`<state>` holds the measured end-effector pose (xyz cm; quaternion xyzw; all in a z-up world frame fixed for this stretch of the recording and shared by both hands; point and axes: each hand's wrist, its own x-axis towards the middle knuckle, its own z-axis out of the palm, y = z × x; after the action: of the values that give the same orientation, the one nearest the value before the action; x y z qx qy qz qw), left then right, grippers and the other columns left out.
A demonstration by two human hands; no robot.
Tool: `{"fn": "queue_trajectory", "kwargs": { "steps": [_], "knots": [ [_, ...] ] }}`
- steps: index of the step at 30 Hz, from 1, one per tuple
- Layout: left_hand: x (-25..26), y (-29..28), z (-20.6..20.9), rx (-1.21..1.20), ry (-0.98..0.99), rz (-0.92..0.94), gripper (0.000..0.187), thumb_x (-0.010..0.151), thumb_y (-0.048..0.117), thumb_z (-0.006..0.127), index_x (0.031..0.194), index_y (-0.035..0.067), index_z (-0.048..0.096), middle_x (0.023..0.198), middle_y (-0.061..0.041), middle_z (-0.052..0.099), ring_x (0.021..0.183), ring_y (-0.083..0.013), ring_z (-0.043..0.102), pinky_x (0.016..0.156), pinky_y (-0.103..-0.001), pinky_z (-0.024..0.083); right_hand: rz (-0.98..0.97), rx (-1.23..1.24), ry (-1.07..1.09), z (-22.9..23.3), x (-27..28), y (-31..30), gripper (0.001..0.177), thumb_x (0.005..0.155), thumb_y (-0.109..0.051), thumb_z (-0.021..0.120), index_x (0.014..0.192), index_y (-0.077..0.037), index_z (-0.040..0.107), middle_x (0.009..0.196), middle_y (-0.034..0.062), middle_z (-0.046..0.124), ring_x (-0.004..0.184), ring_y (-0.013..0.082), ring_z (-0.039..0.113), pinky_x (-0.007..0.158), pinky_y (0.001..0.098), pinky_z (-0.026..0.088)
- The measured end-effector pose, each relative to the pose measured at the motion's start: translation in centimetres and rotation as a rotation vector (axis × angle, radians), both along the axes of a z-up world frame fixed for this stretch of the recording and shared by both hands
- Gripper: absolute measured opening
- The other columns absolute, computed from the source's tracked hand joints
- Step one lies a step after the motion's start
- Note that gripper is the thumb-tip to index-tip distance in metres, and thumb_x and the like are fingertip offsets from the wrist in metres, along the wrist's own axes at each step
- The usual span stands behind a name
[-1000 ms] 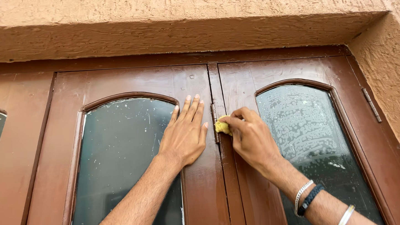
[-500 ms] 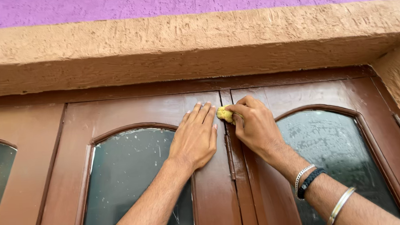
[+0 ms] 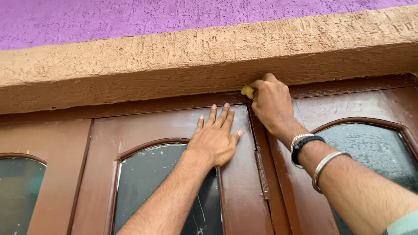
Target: The person cleans a brown double door with glass panels using a yellow sponge. They wipe the glass panes and the wooden frame, repeatedly dipping the sponge into a blue bucket of water to keep it wet. The cleaning covers the upper and lower sections of the door.
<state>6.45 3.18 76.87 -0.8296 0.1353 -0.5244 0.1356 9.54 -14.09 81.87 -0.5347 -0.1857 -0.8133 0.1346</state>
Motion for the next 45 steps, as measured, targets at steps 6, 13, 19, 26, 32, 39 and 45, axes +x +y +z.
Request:
{"fn": "queue_trajectory", "kwargs": {
  "steps": [6,13,19,26,32,39,45],
  "knots": [
    [0.1,0.2,0.0,-0.015,0.017,0.005,0.072,0.104,0.051,0.02,0.163,0.014,0.004,0.172,0.0,-0.005,0.158,-0.0251,-0.003,0.127,-0.048,0.005,0.023,-0.148,0.022,0.3,0.5,-0.9,0.028,0.088,0.002,0.064,0.105,-0.012,0.081,0.105,0.0147,0.071,0.1,0.0345,0.069,0.093,0.0448,0.054],
    [0.2,-0.1,0.0,-0.011,0.003,0.022,0.073,0.104,0.051,0.022,0.163,0.012,0.005,0.173,-0.003,-0.004,0.158,-0.0266,-0.002,0.127,-0.049,0.007,-0.132,-0.288,0.073,1.1,0.6,-3.0,0.04,0.08,0.009,0.063,0.114,-0.007,0.077,0.112,0.0156,0.071,0.106,0.0369,0.066,0.095,0.0447,0.053],
    [-0.3,-0.4,-0.1,-0.023,0.04,0.083,0.071,0.103,0.052,0.018,0.162,0.017,0.004,0.172,0.0,-0.004,0.157,-0.0225,-0.002,0.127,-0.049,0.004,-0.158,-0.324,0.168,0.5,-0.1,-3.2,0.04,0.077,0.008,0.065,0.113,-0.005,0.075,0.108,0.0163,0.071,0.104,0.0372,0.066,0.094,0.0448,0.053],
    [-2.0,-1.2,-2.9,0.001,0.041,0.068,0.071,0.105,0.052,0.021,0.162,0.013,0.007,0.172,-0.001,0.0,0.158,-0.0221,0.0,0.128,-0.048,0.004,-0.167,-0.393,0.379,-1.9,-2.0,-3.8,0.032,0.079,0.003,0.068,0.108,-0.009,0.078,0.105,0.0169,0.075,0.101,0.0361,0.071,0.088,0.046,0.057],
    [-3.0,-0.8,-7.0,0.003,0.031,0.012,0.071,0.105,0.05,0.024,0.162,0.013,0.007,0.171,-0.003,0.002,0.157,-0.022,0.001,0.127,-0.048,0.004,-0.114,-0.398,0.443,-6.8,-1.9,-3.8,0.027,0.081,-0.003,0.071,0.107,-0.007,0.077,0.102,0.0192,0.075,0.097,0.0373,0.072,0.086,0.046,0.058],
    [-4.5,0.4,-11.1,0.011,0.079,-0.001,0.073,0.104,0.047,0.036,0.162,0.011,0.011,0.171,-0.004,0.006,0.158,-0.0236,0.003,0.127,-0.049,0.006,0.006,-0.353,0.383,-12.8,-1.9,-3.7,0.023,0.08,0.0,0.069,0.101,-0.004,0.076,0.108,0.0191,0.074,0.099,0.0383,0.07,0.086,0.0464,0.056],
    [-5.5,2.3,-15.5,-0.013,0.173,-0.003,0.073,0.103,0.046,0.039,0.161,0.011,0.012,0.171,-0.005,0.007,0.157,-0.0236,0.003,0.127,-0.049,0.006,0.153,-0.25,0.446,-18.8,-2.8,-3.0,0.023,0.089,-0.003,0.065,0.111,-0.003,0.072,0.111,0.0198,0.07,0.1,0.039,0.069,0.087,0.0464,0.055]
  ]
}}
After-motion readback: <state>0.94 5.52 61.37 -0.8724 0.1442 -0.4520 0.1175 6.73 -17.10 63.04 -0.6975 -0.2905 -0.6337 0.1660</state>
